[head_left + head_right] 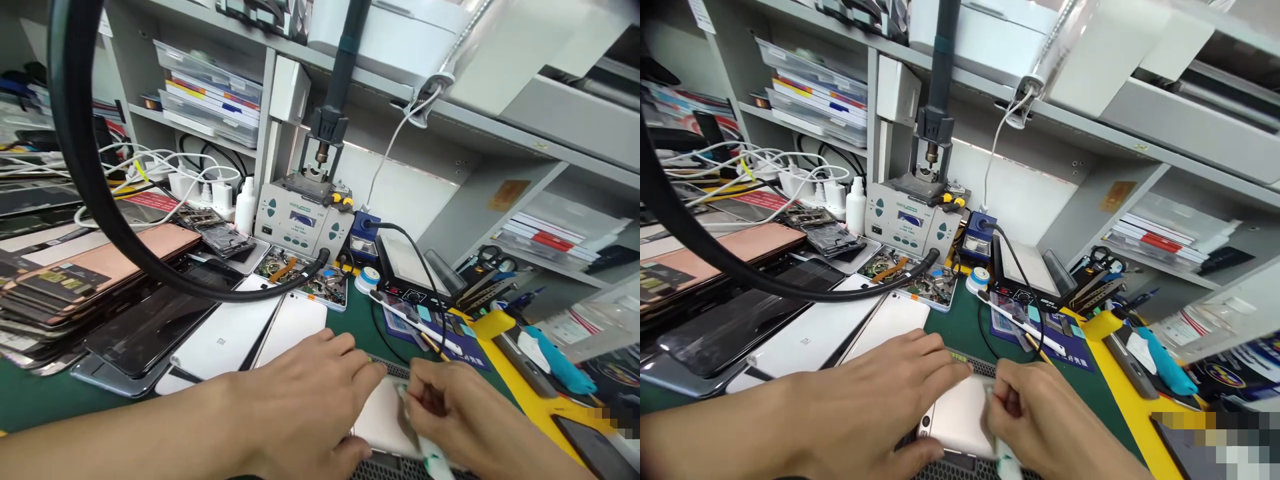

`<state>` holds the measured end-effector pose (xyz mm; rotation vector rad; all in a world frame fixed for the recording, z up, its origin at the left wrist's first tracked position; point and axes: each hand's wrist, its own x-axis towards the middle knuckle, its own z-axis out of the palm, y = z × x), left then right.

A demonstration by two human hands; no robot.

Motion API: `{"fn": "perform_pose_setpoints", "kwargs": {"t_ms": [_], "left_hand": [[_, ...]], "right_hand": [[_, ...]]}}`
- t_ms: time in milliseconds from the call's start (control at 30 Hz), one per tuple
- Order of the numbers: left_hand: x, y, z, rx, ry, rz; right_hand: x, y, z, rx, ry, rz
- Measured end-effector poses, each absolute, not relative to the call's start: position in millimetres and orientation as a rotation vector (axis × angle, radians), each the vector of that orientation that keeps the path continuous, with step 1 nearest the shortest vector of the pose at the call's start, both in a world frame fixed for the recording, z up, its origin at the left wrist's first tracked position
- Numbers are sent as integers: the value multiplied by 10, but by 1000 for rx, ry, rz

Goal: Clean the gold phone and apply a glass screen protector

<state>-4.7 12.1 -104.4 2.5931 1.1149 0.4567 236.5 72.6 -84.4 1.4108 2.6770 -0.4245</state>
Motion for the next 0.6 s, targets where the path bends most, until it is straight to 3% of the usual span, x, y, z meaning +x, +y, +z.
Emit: {"fn": "perform_pose_setpoints", "kwargs": {"t_ms": [267, 467, 600], "left_hand": [[-62, 116, -1069, 2509, 1125, 468], [-53, 119, -1047, 2488, 1128, 469], [-67, 94, -1050, 2457, 1206, 477]], "right_hand": [[2407, 778, -832, 1458, 2620, -659], [2301, 779, -843, 1360, 2873, -569], [2412, 789, -723, 1257, 2633, -888]]}}
